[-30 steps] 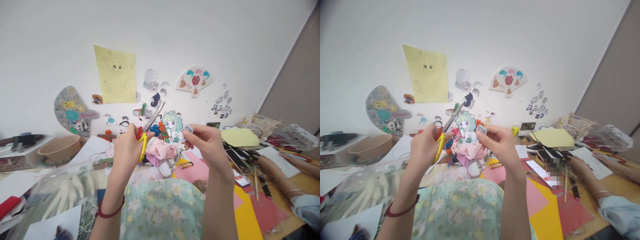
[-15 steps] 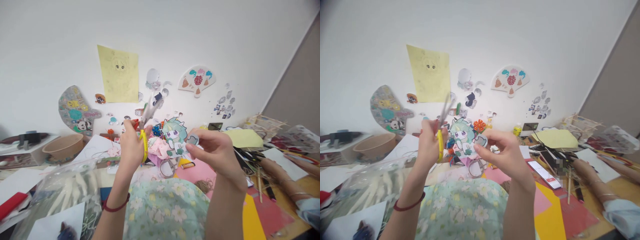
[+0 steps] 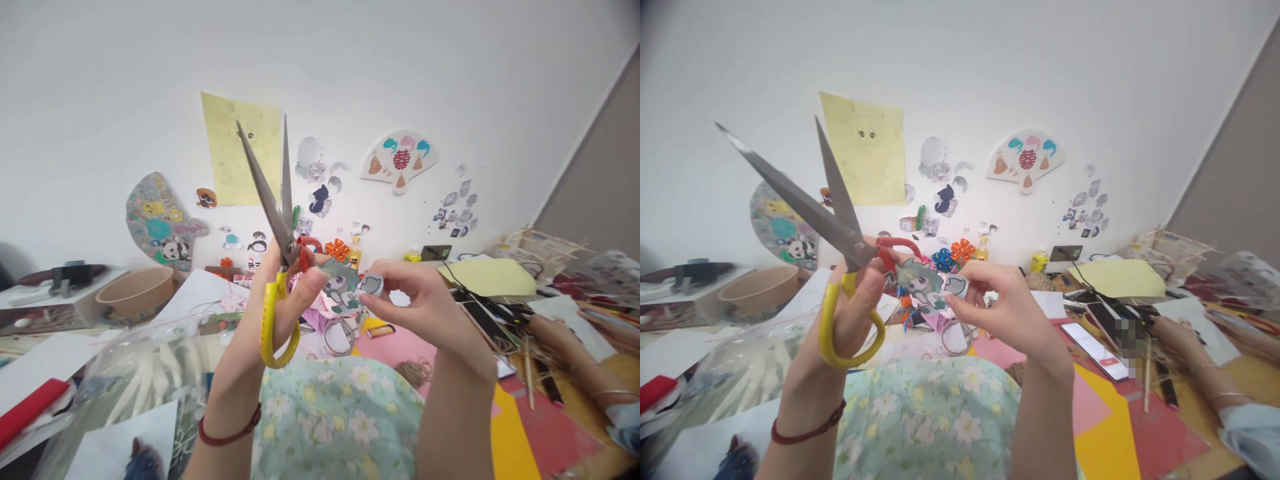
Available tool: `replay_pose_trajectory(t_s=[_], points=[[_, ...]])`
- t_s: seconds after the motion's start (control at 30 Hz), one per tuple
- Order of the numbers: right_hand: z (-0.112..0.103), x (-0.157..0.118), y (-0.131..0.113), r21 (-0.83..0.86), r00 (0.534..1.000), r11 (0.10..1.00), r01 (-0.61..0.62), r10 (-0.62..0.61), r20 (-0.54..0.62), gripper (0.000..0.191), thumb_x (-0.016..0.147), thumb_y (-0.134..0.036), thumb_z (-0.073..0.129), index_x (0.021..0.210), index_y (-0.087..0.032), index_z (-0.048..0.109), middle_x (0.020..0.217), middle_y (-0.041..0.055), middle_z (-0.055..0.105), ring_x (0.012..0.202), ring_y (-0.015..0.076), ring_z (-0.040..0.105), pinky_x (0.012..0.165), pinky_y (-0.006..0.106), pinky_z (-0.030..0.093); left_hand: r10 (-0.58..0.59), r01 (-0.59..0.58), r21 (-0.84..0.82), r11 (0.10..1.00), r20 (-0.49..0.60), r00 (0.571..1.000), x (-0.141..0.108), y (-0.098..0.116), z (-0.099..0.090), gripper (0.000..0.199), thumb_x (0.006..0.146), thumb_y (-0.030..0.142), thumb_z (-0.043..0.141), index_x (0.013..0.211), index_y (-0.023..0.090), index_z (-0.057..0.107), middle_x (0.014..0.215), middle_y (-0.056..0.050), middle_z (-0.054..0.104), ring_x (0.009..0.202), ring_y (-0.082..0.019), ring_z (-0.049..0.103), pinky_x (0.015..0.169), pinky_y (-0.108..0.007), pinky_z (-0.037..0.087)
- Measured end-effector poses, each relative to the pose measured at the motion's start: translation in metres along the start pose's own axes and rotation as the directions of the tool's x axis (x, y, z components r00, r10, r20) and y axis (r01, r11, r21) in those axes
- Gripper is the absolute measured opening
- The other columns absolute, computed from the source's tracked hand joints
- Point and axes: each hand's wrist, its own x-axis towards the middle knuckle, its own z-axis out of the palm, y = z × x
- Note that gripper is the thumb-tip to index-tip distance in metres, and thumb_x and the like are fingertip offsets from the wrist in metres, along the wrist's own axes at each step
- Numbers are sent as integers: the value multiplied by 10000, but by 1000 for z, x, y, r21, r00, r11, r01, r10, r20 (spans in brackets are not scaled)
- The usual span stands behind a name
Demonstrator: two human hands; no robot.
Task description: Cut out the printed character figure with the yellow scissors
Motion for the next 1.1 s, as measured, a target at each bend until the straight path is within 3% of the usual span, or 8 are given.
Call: replay_pose_trajectory(t_s=[0.17,0.4,0.53,0.6,0.73,0.87,0.97,1.1], points=[[7,3,3,201,976,980,15,29,-218,136,838,-297,775,792,-196,697,749,4,648,664,123,584,610,264,466,-6,22,127,992,-122,992,1,9,3,326,802,266,792,936,241,496,842,23,609,818,-152,610,742,-311,503],[22,15,10,434,923,896,100,79,-377,55,789,-256,827,809,-229,783,747,1,740,646,119,658,604,235,559,68,-9,260,966,-219,973,2,4,9,313,822,300,753,926,258,460,816,23,589,766,-160,605,715,-334,507],[29,18,8,413,842,892,182,75,-533,46,782,-227,827,808,-229,789,719,-4,741,613,124,677,601,245,585,200,-55,436,898,-294,935,1,3,10,315,879,324,694,988,257,405,930,1,563,818,-155,583,737,-324,470],[31,18,6,399,809,896,197,82,-583,45,794,-239,816,808,-222,777,717,-3,732,617,126,682,610,246,589,244,-71,538,840,-258,935,-1,1,10,343,877,293,687,1036,258,385,955,-1,537,815,-154,563,731,-319,452],[29,21,2,375,813,919,122,124,-569,128,818,-327,786,850,-206,759,838,32,749,760,142,701,709,255,597,230,-92,517,851,-208,951,-2,-9,15,308,892,231,636,1062,255,380,987,-15,536,807,-154,550,730,-320,457],[25,23,4,441,901,897,-24,211,-379,360,744,-384,839,1049,-215,749,1049,66,757,841,159,701,711,267,592,250,-114,447,887,-260,933,-1,-14,22,265,919,235,614,1057,246,387,1029,-28,553,850,-153,571,762,-322,466],[26,22,6,518,945,854,-53,210,-250,277,710,-351,868,920,-192,784,916,52,769,778,159,699,746,289,589,235,-104,433,895,-262,936,-1,-12,25,235,940,255,596,1060,246,394,1024,-24,563,886,-157,589,787,-322,472],[31,21,8,497,915,866,47,162,-370,117,762,-313,837,791,-205,803,767,24,756,687,145,667,649,265,563,235,-74,483,873,-281,930,-2,-9,23,257,941,290,603,1072,247,387,1052,-38,581,885,-169,600,771,-326,473]])
